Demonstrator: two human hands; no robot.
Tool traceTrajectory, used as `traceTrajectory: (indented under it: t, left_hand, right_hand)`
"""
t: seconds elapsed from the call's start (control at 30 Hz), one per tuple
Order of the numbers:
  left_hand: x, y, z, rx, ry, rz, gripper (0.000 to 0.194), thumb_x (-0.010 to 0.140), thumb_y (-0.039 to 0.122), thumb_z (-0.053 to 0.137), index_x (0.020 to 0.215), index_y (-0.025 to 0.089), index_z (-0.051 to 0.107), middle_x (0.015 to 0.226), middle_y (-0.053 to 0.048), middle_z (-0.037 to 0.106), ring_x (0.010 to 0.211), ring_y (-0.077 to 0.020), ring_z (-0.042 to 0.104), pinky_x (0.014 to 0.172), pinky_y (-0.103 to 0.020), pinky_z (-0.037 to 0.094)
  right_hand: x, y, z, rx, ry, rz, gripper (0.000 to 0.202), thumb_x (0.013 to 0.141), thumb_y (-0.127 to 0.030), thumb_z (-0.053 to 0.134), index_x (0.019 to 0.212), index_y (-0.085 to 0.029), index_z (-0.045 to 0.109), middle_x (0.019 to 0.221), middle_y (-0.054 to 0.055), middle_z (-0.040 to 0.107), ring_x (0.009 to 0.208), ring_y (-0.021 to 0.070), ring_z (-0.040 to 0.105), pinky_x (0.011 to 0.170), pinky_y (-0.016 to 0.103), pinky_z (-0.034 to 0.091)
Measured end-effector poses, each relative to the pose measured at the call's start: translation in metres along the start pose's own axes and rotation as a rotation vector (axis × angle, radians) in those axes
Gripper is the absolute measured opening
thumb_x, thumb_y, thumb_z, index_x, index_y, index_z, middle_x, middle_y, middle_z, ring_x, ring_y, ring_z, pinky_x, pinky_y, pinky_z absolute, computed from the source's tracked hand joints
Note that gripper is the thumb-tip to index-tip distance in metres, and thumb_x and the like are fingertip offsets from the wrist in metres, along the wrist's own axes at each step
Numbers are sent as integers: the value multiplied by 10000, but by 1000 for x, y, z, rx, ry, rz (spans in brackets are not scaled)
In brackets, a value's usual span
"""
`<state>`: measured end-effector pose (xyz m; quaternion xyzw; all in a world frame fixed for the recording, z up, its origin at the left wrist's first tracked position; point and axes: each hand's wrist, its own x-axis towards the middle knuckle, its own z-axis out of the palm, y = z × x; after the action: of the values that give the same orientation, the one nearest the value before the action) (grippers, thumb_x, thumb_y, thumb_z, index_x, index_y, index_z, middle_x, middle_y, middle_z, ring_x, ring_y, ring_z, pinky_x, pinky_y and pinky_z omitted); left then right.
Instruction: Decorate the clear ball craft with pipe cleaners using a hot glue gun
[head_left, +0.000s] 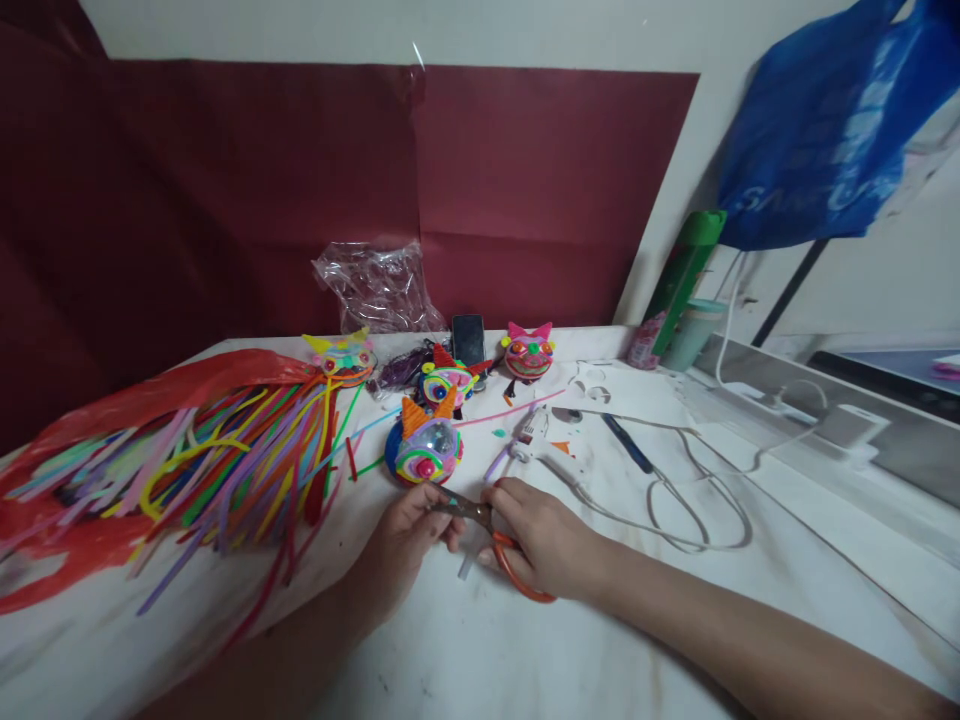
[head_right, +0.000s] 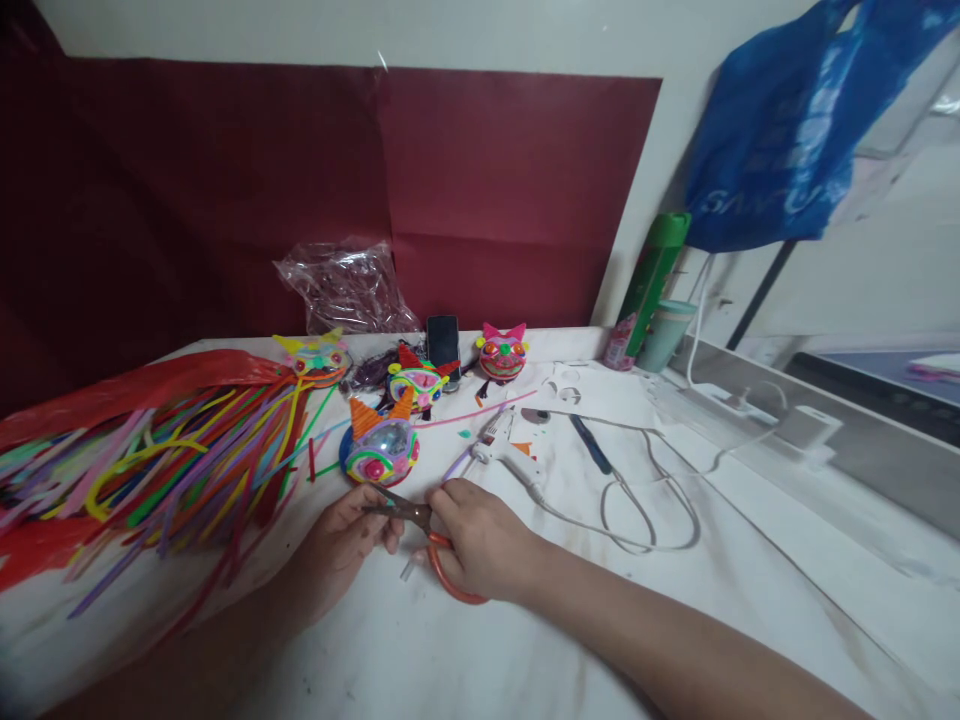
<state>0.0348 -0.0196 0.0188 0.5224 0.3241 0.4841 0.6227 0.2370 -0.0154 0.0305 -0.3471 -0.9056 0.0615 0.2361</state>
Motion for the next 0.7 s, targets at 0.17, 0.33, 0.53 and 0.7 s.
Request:
traceTrajectory:
  t: [0.17,0.33,0.53,0.7]
  left_hand:
    - [-1,-6,-4,102,-32,56,306,789,453,642,749,163,552,661,8,602,588,-107,499,614,-267,375]
    - [-1,-4,-3,133,-43,59,301,800,442,619,714,169,525,620,17,573,568,-106,475,600,-266,356]
    - [0,-4,-5,183,-1,31,257,808,415,585,742,170,540,592,20,551,560,-109,450,591,-264,337]
    - [1,-2,-4,166,115,-17,193,753,359,598,742,175,543,510,46,511,504,-100,416,558,-257,317]
  right_hand:
    - [-1,-1,-1,43,-23,-19,210,855,-391,527,850,-188,474,796,89,601,702,201,565,634,286,463]
    - [-3,1,2,34,-9,-53,212,907,-388,436,832,-192,468,737,72,596,639,183,544,583,272,424]
    - [-7,6,3,77,52,-49,230,942,-386,398,830,-197,468,685,36,577,550,141,513,518,239,368]
    - [-3,5,-8,299,196,153,213,913,-416,455,836,-217,445,601,-35,474,505,119,424,494,230,363]
